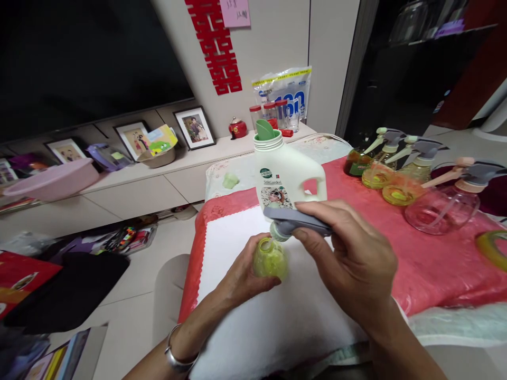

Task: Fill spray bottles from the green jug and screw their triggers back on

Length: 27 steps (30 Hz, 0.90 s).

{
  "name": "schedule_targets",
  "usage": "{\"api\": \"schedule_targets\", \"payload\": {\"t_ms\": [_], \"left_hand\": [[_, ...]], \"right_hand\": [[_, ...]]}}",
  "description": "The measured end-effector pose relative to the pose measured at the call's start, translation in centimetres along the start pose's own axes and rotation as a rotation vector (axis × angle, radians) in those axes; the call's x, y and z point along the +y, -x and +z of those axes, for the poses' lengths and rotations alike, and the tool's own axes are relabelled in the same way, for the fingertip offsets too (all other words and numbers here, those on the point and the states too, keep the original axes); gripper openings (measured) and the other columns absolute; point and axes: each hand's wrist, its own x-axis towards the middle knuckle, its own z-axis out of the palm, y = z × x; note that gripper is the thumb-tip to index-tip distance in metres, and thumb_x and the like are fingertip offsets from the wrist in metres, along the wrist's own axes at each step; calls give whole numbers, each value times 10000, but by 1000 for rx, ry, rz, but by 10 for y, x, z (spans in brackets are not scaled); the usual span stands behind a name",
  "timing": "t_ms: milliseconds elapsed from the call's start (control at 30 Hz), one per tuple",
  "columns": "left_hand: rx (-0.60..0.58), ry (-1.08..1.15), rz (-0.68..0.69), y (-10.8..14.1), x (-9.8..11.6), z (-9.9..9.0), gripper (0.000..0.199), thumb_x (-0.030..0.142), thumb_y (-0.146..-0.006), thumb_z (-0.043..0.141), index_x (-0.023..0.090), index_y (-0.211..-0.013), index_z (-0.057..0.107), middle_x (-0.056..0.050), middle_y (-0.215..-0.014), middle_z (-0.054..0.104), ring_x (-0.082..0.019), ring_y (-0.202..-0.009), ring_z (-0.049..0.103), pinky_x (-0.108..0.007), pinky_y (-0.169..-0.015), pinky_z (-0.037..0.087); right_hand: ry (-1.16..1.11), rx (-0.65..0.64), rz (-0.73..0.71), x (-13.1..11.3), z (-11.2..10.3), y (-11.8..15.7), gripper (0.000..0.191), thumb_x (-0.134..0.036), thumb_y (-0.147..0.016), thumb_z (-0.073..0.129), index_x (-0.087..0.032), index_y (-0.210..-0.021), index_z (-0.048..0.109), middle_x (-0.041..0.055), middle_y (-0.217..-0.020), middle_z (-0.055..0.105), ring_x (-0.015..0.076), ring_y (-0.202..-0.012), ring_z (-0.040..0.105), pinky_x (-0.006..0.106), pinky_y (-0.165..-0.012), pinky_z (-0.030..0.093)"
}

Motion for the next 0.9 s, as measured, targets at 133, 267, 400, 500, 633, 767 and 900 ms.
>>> {"api": "schedule_targets", "payload": {"t_ms": [133, 267, 400, 500, 633, 767, 900], "left_hand": [[-24, 5, -5, 1, 5, -3, 868, 155, -609, 849, 208, -1384, 463, -140, -1359, 546, -351, -1286, 496, -506, -1084, 416], [-61, -2, 5, 2, 9, -9, 841, 187, -641, 857, 227, -1396, 487, -123, -1369, 554, -360, -1303, 485, -505, -1078, 414], [-14, 63, 18, 2, 13, -15, 687, 209, -696, 838, 248, -1326, 567, -96, -1358, 590, -345, -1299, 506, -482, -1084, 404], [48, 192, 97, 0, 13, -17, 522, 268, -789, 800, 266, -1277, 613, -65, -1307, 636, -296, -1262, 545, -447, -1093, 387], [113, 258, 178, -2, 16, -17, 326, 290, -847, 774, 286, -1161, 688, -15, -1170, 680, -224, -1142, 588, -359, -1041, 393], [140, 263, 178, -3, 20, -15, 201, 300, -862, 763, 280, -1058, 724, 9, -1067, 693, -190, -1029, 597, -307, -948, 418], [174, 289, 136, -1, 19, -10, 224, 332, -835, 787, 252, -1035, 726, 2, -1004, 698, -200, -978, 599, -313, -914, 436]], "right_hand": [[-7, -94, -99, -1, 18, -3, 179, -226, -1034, 622, -196, -1210, 608, -9, -1135, 590, 66, -985, 574, 143, -872, 457], [-67, -164, -124, 3, 33, 0, 155, -176, -1028, 608, -164, -1183, 598, -19, -1097, 589, 48, -997, 566, 123, -872, 431], [-136, -220, -124, 9, 41, 4, 160, -166, -1027, 597, -147, -1186, 598, -19, -1074, 579, 41, -975, 553, 123, -858, 428], [-148, -230, -133, 11, 44, 5, 181, -146, -1022, 593, -141, -1203, 596, -13, -1085, 576, 44, -989, 550, 124, -859, 428], [-152, -267, -143, 10, 45, 5, 181, -122, -1021, 579, -138, -1200, 600, -11, -1078, 571, 39, -985, 541, 117, -856, 416], [-150, -287, -149, 8, 44, 5, 180, -115, -1024, 570, -136, -1201, 601, -5, -1095, 571, 46, -1012, 539, 124, -885, 409], [-149, -304, -152, 8, 42, 6, 186, -113, -1029, 560, -151, -1208, 593, -4, -1094, 573, 58, -1005, 544, 146, -879, 419]]}}
